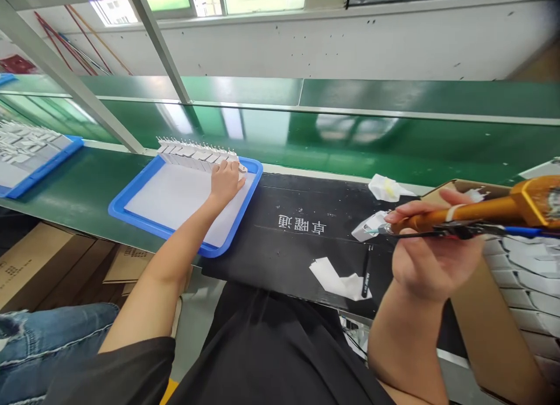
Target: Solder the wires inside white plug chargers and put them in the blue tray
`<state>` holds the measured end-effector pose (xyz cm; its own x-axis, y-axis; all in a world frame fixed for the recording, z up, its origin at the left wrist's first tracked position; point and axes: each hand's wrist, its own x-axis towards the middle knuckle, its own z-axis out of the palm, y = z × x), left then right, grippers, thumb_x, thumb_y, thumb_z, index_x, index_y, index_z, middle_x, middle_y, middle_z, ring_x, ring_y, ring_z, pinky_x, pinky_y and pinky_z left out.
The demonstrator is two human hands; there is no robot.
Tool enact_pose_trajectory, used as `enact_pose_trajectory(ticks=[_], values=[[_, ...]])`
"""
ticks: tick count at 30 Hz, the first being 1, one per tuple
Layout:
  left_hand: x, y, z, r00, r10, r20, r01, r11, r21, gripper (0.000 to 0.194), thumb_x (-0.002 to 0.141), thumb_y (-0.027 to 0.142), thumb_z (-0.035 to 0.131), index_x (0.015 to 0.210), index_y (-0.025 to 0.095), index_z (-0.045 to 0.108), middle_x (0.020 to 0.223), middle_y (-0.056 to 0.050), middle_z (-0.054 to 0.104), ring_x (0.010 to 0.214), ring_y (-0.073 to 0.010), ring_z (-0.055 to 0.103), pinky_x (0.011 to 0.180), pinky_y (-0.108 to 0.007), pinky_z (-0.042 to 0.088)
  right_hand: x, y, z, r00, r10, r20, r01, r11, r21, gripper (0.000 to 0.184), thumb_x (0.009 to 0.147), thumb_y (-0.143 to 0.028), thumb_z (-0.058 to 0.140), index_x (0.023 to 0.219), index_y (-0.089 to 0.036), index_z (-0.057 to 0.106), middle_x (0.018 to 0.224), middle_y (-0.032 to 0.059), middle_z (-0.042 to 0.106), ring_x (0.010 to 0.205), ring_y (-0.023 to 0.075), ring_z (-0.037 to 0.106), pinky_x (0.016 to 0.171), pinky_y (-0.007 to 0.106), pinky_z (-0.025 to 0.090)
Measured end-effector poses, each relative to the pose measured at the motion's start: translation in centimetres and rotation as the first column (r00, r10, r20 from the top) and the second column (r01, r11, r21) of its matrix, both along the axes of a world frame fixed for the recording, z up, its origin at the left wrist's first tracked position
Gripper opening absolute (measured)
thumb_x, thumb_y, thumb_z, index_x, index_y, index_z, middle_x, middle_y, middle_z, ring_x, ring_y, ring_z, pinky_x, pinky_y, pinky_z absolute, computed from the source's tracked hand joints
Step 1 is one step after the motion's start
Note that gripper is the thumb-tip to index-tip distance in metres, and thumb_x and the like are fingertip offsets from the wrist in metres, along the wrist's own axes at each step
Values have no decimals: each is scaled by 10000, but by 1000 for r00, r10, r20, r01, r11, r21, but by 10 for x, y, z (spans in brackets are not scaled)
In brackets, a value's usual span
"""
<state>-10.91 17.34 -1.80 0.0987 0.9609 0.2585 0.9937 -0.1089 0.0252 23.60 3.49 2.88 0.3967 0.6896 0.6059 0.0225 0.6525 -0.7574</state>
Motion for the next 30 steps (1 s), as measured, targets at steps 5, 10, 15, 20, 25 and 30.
enact_pose_trajectory(ticks=[5,10,15,20,25,30], values=[[7,31,-3,998,33,-53,-31,999,33,478,912,288,538,1303,13,526,1316,-283,544,1300,-419,408,1027,-484,306,6,-7,0,999,20,39,-20,1000,-23,535,616,-314,816,1138,-332,699,855,5,715,653,194,621,604,382,512],[6,32,-2,998,59,34,-62,993,101,677,890,292,602,1470,27,373,1416,-284,452,1308,-437,397,1051,-523,317,11,-13,0,998,35,53,-34,999,-34,563,650,-268,797,1196,-320,669,904,9,713,703,180,649,655,364,540],[45,17,11,973,-35,229,0,989,150,793,879,352,654,1528,83,286,1493,-245,404,1362,-431,372,1134,-558,290,18,-16,-4,989,36,144,-35,999,-6,552,722,-315,755,1255,-388,632,949,-14,712,740,172,640,649,350,555],[156,-27,6,784,-489,383,574,805,-147,791,823,456,716,1480,158,392,1484,-154,514,1377,-335,452,1152,-465,383,16,-26,-2,993,62,103,-60,998,-22,516,776,-276,734,1277,-348,631,990,26,694,786,174,643,643,318,542],[255,-69,-23,670,-513,536,698,682,-219,920,827,504,708,1548,146,262,1454,-174,563,1292,-330,569,1023,-413,493,15,-32,-1,993,48,105,-45,999,-24,457,782,-290,739,1227,-338,647,974,31,687,789,192,630,700,356,570],[258,-80,-25,671,-430,604,647,737,-194,474,893,303,607,1342,176,525,1152,-98,743,1051,-273,708,898,-353,538,16,-35,-1,993,39,110,-37,999,-17,411,775,-281,745,1173,-340,661,971,12,682,802,182,635,738,356,581]])
